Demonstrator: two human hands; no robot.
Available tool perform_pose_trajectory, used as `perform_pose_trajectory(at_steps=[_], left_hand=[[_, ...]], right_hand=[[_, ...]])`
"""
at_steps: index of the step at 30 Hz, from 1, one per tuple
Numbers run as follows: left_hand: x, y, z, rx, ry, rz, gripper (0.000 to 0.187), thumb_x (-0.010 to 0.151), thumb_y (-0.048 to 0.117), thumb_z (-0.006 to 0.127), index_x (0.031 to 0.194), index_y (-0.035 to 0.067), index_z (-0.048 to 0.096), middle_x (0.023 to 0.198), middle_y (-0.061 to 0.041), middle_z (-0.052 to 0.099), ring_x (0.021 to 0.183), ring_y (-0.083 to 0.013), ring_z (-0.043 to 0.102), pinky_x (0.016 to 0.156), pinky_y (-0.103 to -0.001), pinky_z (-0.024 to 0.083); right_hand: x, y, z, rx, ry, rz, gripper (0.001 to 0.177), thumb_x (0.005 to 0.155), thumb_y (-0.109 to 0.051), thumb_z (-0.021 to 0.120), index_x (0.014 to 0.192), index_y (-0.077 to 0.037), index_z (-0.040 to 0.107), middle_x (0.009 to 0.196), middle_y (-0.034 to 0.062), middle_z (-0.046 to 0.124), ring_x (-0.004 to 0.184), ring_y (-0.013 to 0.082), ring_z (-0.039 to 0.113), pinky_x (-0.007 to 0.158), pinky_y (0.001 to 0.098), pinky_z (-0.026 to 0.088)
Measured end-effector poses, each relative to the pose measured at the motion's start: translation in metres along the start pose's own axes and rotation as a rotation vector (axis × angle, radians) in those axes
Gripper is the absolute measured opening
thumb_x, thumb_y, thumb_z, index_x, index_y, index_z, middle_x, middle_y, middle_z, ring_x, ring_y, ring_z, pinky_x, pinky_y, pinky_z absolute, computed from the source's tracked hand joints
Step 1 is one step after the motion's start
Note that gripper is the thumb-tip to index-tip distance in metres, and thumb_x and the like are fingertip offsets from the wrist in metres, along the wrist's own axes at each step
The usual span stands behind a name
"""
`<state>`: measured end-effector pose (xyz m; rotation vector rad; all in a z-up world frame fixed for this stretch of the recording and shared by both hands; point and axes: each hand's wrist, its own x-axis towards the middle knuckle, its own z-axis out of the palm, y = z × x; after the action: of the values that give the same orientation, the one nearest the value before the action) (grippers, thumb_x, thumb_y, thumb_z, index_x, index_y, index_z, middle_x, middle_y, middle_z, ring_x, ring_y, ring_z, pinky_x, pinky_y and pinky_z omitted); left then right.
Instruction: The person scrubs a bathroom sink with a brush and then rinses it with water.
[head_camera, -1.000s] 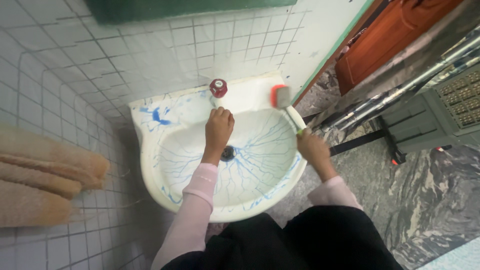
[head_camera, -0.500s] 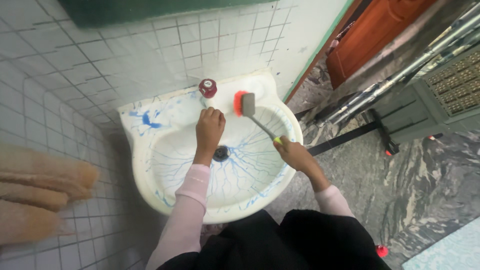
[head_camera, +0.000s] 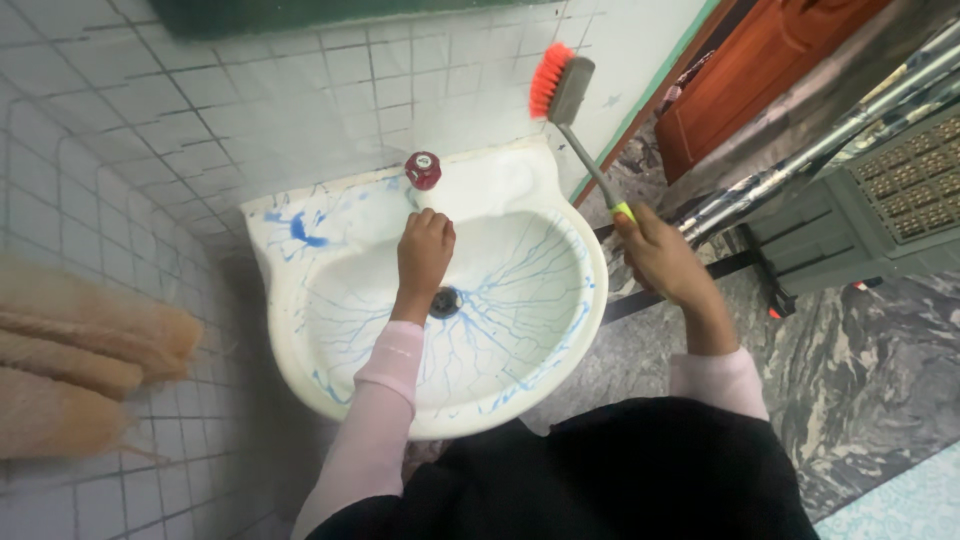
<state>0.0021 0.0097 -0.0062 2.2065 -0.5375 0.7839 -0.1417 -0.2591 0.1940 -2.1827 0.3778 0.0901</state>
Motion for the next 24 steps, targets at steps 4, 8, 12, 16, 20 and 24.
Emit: perform_pose_trajectory(at_steps=[4,8,12,16,20,24], left_hand=[[0.001,0.001,0.000,-0.001,-0.002,-0.013,0.008,0.089,0.009,0.071,0.085,0.006,0.064,0.090,-0.010,0.062,0.089,-0.0318,0.061,0.076,-0.044,0.054],[0.001,0.000,-0.001,-0.007,0.001,-0.008,0.008,0.090,0.010,0.070,0.086,0.006,0.064,0.091,-0.009,0.062,0.089,-0.0312,0.061,0.077,-0.043,0.054],[-0.002,0.000,-0.003,0.004,-0.014,-0.030,0.009,0.091,0.013,0.071,0.088,0.007,0.065,0.092,-0.009,0.063,0.090,-0.0308,0.062,0.076,-0.043,0.054],[-0.001,0.001,-0.003,0.025,-0.001,-0.041,0.008,0.091,0.014,0.071,0.089,0.008,0.066,0.094,-0.007,0.065,0.091,-0.0295,0.063,0.075,-0.042,0.054],[-0.002,0.003,-0.004,0.011,-0.010,-0.054,0.008,0.091,0.015,0.072,0.090,0.009,0.067,0.095,-0.006,0.065,0.091,-0.0289,0.063,0.076,-0.042,0.055],[-0.003,0.003,-0.009,-0.006,-0.041,-0.062,0.007,0.092,0.013,0.070,0.095,0.006,0.069,0.098,-0.009,0.067,0.093,-0.0312,0.064,0.080,-0.043,0.054]], right_hand=[[-0.002,-0.025,-0.008,0.016,-0.052,-0.032,0.033,0.107,-0.042,0.043,0.107,-0.011,0.054,0.062,-0.0043,0.046,0.042,0.0071,0.040,0.036,0.0262,0.035],[-0.001,-0.031,-0.004,0.103,-0.117,-0.053,0.031,0.107,-0.041,0.043,0.106,-0.011,0.052,0.061,-0.0044,0.043,0.041,0.0070,0.038,0.035,0.0258,0.034],[-0.005,-0.024,0.001,0.126,-0.143,0.017,0.030,0.106,-0.041,0.044,0.107,-0.013,0.054,0.060,-0.0048,0.041,0.042,0.0068,0.036,0.036,0.0254,0.032],[-0.010,-0.017,0.002,0.246,-0.180,0.000,0.031,0.107,-0.040,0.046,0.105,-0.009,0.053,0.063,-0.0043,0.043,0.043,0.0060,0.035,0.037,0.0243,0.031],[-0.018,-0.019,-0.003,0.169,-0.168,0.013,0.029,0.105,-0.039,0.043,0.106,-0.013,0.055,0.060,-0.0025,0.044,0.041,0.0066,0.037,0.035,0.0250,0.033],[-0.031,-0.022,-0.010,0.178,-0.198,-0.077,0.029,0.107,-0.036,0.042,0.097,-0.009,0.050,0.060,-0.0022,0.044,0.037,0.0085,0.038,0.031,0.0259,0.034]])
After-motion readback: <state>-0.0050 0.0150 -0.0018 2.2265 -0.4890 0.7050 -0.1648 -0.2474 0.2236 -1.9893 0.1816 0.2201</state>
